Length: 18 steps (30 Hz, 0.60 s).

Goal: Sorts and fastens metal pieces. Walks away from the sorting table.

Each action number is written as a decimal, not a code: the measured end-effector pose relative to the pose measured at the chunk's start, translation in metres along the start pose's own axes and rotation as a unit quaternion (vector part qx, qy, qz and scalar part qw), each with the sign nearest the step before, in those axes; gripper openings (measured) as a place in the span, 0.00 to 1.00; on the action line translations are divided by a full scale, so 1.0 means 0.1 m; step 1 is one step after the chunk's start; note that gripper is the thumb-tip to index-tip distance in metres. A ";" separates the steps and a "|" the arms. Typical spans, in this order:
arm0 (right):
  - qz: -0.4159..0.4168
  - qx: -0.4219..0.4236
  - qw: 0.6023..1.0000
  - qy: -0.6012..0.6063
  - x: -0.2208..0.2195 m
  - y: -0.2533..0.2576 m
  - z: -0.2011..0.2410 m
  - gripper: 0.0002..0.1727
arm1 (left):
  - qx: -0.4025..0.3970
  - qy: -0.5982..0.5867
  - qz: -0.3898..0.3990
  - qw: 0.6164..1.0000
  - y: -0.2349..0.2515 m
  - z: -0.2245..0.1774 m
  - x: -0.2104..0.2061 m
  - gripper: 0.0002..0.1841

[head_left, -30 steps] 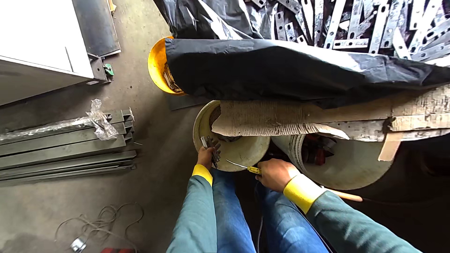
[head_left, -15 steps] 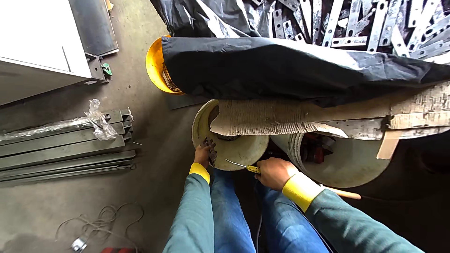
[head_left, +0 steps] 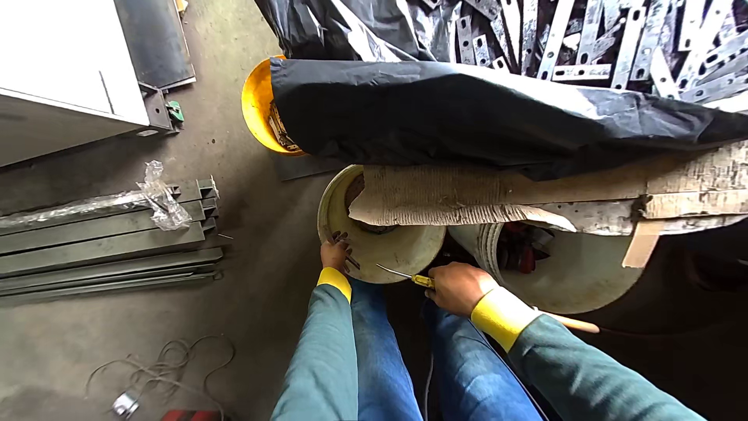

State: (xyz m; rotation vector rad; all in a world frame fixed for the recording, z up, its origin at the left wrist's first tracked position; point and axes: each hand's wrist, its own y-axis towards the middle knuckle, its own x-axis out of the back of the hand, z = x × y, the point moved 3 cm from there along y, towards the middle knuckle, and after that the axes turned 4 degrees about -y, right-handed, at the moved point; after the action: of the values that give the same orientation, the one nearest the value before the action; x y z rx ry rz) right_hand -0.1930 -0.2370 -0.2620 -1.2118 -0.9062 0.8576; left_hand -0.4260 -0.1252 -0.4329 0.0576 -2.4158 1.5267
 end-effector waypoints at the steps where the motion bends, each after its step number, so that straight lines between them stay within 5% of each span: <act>1: -0.001 0.000 1.000 0.000 0.00 0.00 0.00 0.23 | -0.001 0.004 -0.005 1.000 0.00 0.00 0.00 0.18; 10: 0.001 -0.007 1.000 0.007 -0.02 0.01 -0.05 0.23 | 0.069 -0.083 -0.006 0.994 -0.07 0.28 -0.08 0.25; 18: 0.005 -0.009 1.000 0.006 -0.02 0.01 -0.08 0.24 | 0.030 -0.089 -0.022 0.995 0.00 0.40 -0.07 0.19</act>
State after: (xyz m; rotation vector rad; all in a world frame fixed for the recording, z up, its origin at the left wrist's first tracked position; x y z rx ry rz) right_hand -0.1862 -0.2420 -0.2642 -1.2363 -0.9002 0.8514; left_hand -0.4275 -0.1616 -0.4512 0.2676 -2.4840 1.6368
